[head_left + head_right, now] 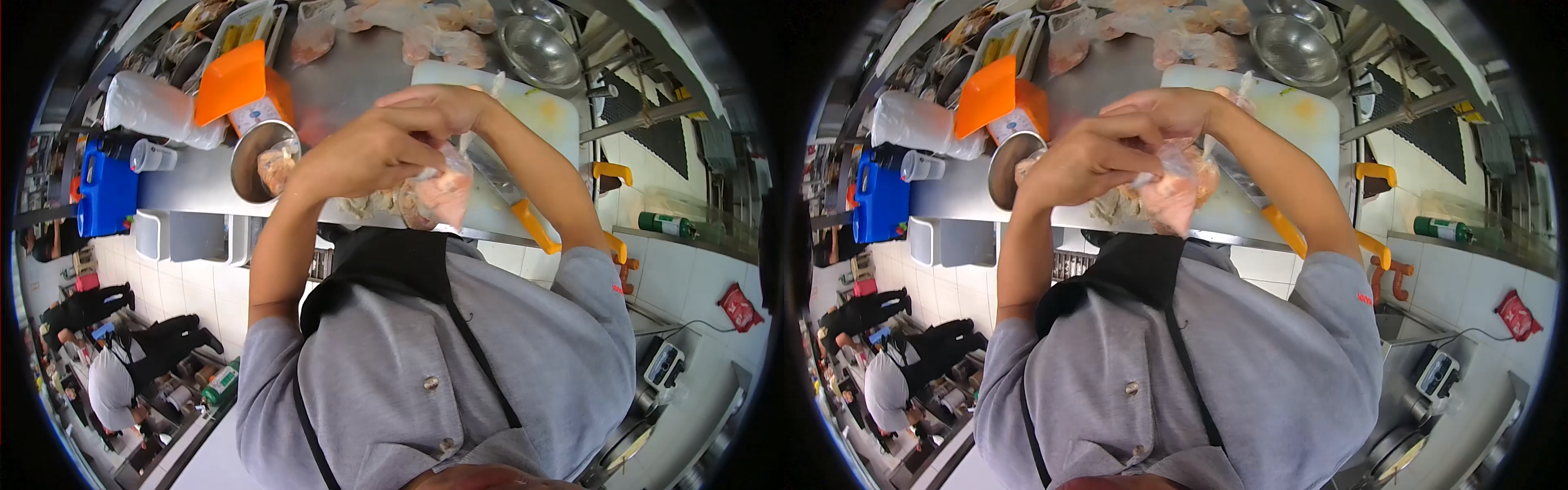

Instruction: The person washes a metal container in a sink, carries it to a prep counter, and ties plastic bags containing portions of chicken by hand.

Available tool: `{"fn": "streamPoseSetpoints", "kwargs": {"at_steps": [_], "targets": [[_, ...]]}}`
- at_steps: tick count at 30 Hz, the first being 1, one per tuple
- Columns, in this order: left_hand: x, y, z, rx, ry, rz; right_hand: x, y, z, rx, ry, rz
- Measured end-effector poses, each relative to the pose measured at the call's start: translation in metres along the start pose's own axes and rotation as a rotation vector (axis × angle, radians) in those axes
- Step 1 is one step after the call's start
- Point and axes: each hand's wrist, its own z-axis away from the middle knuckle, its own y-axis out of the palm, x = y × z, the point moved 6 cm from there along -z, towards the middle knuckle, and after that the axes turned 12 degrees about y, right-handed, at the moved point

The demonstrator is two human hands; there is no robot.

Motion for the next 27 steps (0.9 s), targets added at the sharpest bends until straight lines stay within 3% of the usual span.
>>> {"fn": "streamPoseSetpoints", "kwargs": {"at_steps": [2,5,12,14,18,21,23,24,26,27], "targets": [[-0.013,0.005,-0.004,0.003,0.028,-0.348,0.007,0.005,0.004,0.011,-0.124,0.112],[-0.003,0.012,0.01,0.017,-0.092,-0.452,0.005,-0.002,0.018,-0.043,-0.207,0.247],[0.021,0.044,0.039,-0.137,-0.16,-0.34,-0.053,-0.023,-0.002,0.106,-0.058,0.362],[0.028,0.044,0.051,-0.205,-0.224,-0.345,-0.054,-0.018,-0.001,-0.042,-0.091,0.209],[0.038,0.047,0.071,-0.271,-0.338,-0.267,-0.03,0.004,0.006,0.026,-0.306,0.049],[0.046,0.053,0.078,-0.279,-0.323,-0.315,-0.028,0.006,0.004,-0.195,-0.129,0.179],[0.053,0.052,0.084,-0.333,-0.359,-0.33,-0.026,0.001,0.004,-0.363,-0.217,0.657],[0.059,0.058,0.089,-0.332,-0.357,-0.325,-0.029,0.003,0.005,-0.367,-0.215,0.654],[0.081,0.07,0.109,-0.596,-0.52,0.181,-0.02,0.01,0.016,-0.678,-0.393,0.909],[0.085,0.077,0.114,-0.592,-0.522,0.186,-0.026,0.012,0.014,-0.681,-0.391,0.905]]}}
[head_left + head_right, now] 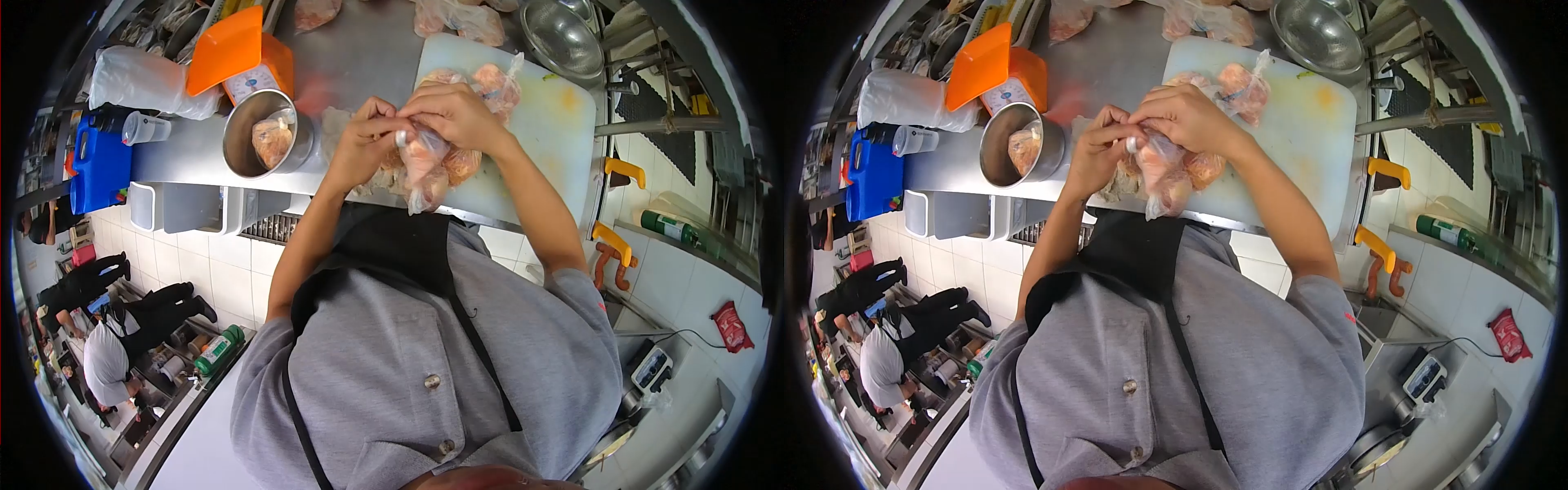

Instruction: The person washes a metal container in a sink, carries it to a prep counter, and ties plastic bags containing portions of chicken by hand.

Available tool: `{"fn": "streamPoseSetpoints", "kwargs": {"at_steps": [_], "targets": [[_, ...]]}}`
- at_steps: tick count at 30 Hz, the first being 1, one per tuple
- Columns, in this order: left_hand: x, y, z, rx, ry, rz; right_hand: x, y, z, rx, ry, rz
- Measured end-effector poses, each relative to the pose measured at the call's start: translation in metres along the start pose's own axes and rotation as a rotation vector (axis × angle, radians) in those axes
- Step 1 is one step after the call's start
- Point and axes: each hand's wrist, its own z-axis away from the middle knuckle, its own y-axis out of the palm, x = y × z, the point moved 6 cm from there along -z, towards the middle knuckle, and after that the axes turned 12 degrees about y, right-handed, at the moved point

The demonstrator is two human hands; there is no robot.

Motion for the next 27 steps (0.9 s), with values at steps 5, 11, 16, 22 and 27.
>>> {"fn": "streamPoseSetpoints", "kwargs": {"at_steps": [5,11,16,22,27], "targets": [[0.032,0.009,0.015,-0.505,-0.423,0.541,-0.009,0.014,0.031,-0.476,-0.153,0.114],[0.006,0.01,0.005,-0.365,-0.315,-0.031,0.019,0.009,0.044,-0.707,0.092,0.251],[0.012,0.03,0.007,-0.446,-0.332,0.113,0.021,0.031,0.05,-0.709,0.276,0.433],[0.021,0.041,0.014,-0.539,-0.435,0.392,0.002,0.044,0.061,-0.845,0.348,0.33],[0.025,0.043,0.017,-0.696,-0.472,0.546,-0.01,0.048,0.062,-0.933,0.371,0.253]]}}
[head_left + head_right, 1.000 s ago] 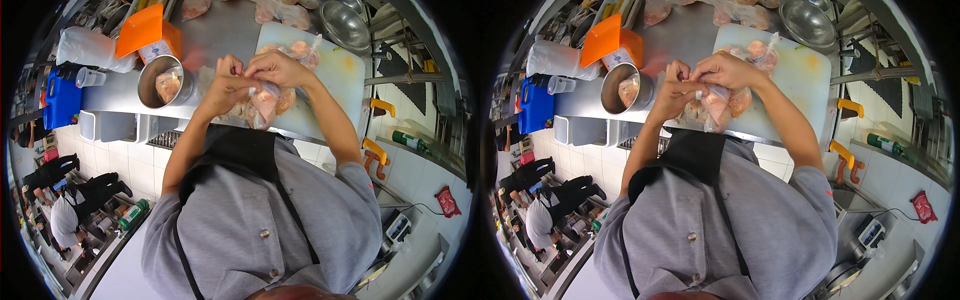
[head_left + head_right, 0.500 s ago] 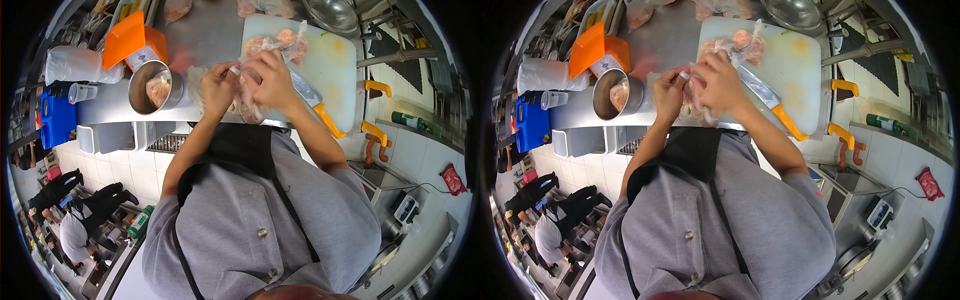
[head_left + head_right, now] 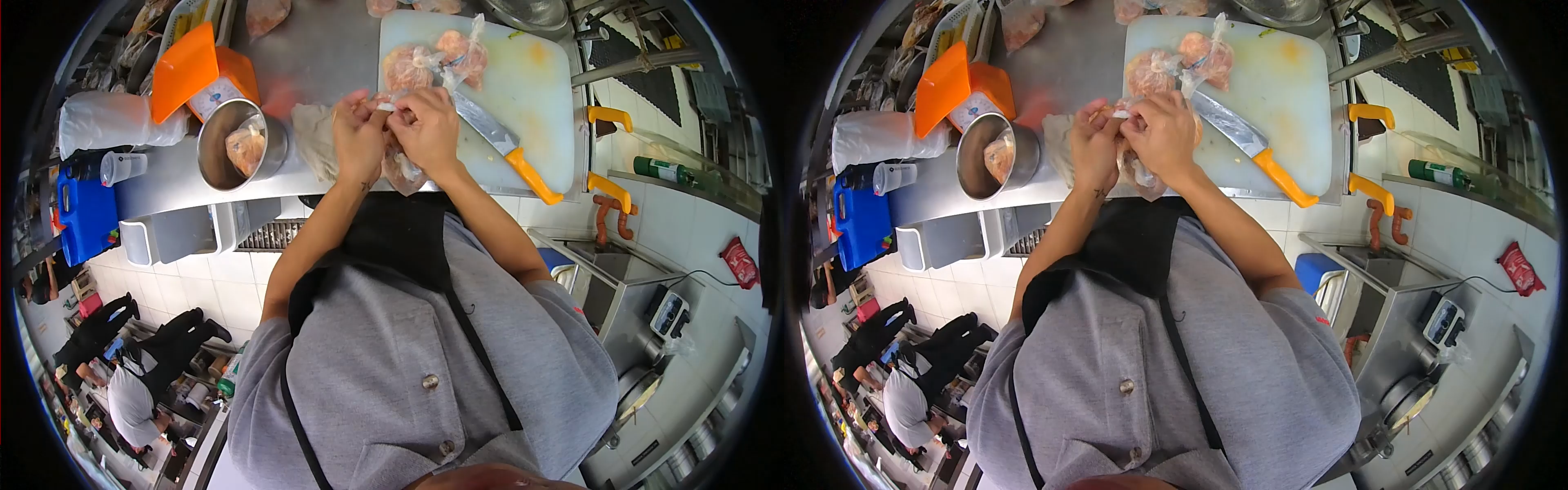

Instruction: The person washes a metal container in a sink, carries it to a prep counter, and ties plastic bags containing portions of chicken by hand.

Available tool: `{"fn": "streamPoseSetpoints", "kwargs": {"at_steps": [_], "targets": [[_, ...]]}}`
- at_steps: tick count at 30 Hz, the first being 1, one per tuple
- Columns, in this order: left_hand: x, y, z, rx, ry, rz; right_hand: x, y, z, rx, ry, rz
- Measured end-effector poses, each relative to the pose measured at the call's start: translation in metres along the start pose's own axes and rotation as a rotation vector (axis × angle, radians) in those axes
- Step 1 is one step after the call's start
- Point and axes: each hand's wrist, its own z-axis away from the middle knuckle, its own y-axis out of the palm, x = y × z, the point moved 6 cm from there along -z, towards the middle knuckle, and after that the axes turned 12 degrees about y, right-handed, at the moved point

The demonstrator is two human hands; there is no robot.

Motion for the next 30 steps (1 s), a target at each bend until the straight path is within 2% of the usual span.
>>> {"fn": "streamPoseSetpoints", "kwargs": {"at_steps": [3,6,9,11,14,16,18,20,21,22,23,25,26,27,28,30], "targets": [[0.006,-0.01,-0.005,0.141,0.043,-0.029,-0.001,0.003,-0.001,-0.066,-0.011,0.008],[0.004,0.001,-0.002,0.267,-0.016,-0.144,-0.004,-0.003,-0.002,-0.042,-0.025,-0.047],[0.001,0.002,-0.001,0.345,-0.099,-0.092,-0.003,-0.006,-0.007,-0.053,-0.01,-0.12],[-0.005,-0.006,-0.007,0.391,-0.106,-0.17,-0.006,-0.007,-0.008,-0.013,-0.017,-0.091],[-0.004,-0.019,-0.021,0.491,-0.148,-0.319,-0.014,-0.004,-0.007,0.082,0.027,-0.233],[-0.007,-0.013,-0.029,0.77,-0.124,-0.387,-0.014,-0.003,-0.005,0.143,0.049,-0.226],[-0.011,-0.013,-0.033,0.761,-0.186,-0.358,-0.015,-0.001,-0.009,0.204,0.066,-0.227],[-0.009,-0.008,-0.029,0.756,-0.253,-0.331,-0.009,-0.003,-0.013,0.197,-0.09,-0.133],[-0.008,-0.007,-0.03,0.64,-0.241,-0.321,-0.007,-0.006,-0.013,0.206,-0.096,-0.147],[-0.01,-0.01,-0.032,0.516,-0.223,-0.313,0.009,-0.009,-0.013,0.193,-0.279,0.003],[-0.01,-0.011,-0.031,0.485,-0.214,-0.324,0.022,-0.008,-0.007,0.179,-0.462,0.147],[-0.012,-0.008,-0.032,0.439,-0.133,-0.228,0.023,-0.004,-0.009,0.248,-0.521,0.217],[-0.015,-0.007,-0.032,0.419,-0.126,-0.228,0.024,0.001,-0.011,0.327,-0.563,0.362],[-0.018,-0.003,-0.032,0.492,-0.108,-0.3,0.025,0.005,-0.014,0.399,-0.602,0.511],[-0.02,0.001,-0.031,0.568,-0.09,-0.371,0.034,0.005,-0.017,0.403,-0.726,0.532],[-0.023,0.003,-0.03,0.579,-0.016,-0.357,0.045,0.004,-0.028,0.44,-0.826,0.579]]}}
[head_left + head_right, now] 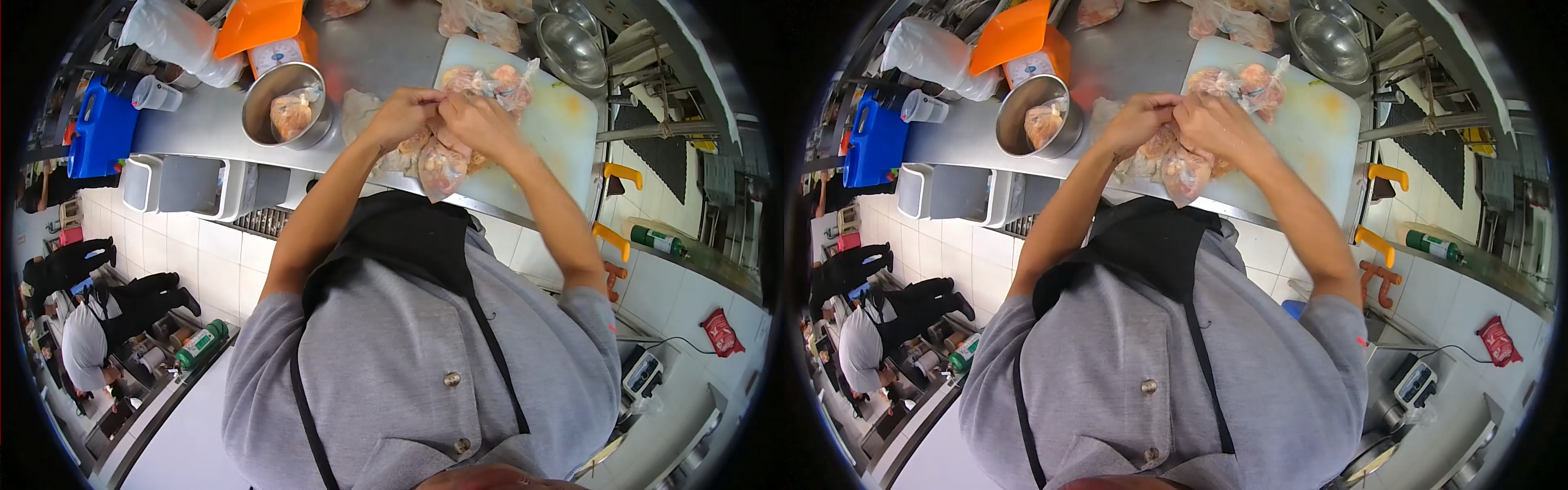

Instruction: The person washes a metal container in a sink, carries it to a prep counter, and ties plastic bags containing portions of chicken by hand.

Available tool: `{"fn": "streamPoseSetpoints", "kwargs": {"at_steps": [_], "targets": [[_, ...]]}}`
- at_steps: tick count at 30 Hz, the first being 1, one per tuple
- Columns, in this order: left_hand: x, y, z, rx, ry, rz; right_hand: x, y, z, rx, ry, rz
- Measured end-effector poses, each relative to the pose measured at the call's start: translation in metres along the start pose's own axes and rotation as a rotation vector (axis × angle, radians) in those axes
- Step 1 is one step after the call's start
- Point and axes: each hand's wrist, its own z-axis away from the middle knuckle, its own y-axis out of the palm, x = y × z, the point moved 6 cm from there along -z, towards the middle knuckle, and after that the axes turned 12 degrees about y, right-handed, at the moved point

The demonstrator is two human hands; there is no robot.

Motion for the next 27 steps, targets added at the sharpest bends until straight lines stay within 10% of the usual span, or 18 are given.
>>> {"fn": "streamPoseSetpoints", "kwargs": {"at_steps": [13,15,20,25,27], "targets": [[-0.145,-0.082,0.061,-0.16,0.941,-1.039,0.06,-0.1,-0.131,-0.306,-0.316,-0.278],[-0.163,-0.094,0.066,-0.245,0.665,-0.663,0.066,-0.094,-0.142,-0.324,-0.316,-0.356],[-0.15,-0.137,0.083,-0.28,0.731,-1.251,0.033,-0.077,-0.131,-0.284,-0.271,-0.543],[-0.125,-0.129,0.089,-0.521,0.705,-1.434,-0.057,0.009,-0.071,0.349,0.084,-0.282],[-0.091,-0.095,0.067,-0.199,0.614,-1.384,-0.067,0.035,-0.049,0.561,0.049,-0.157]]}}
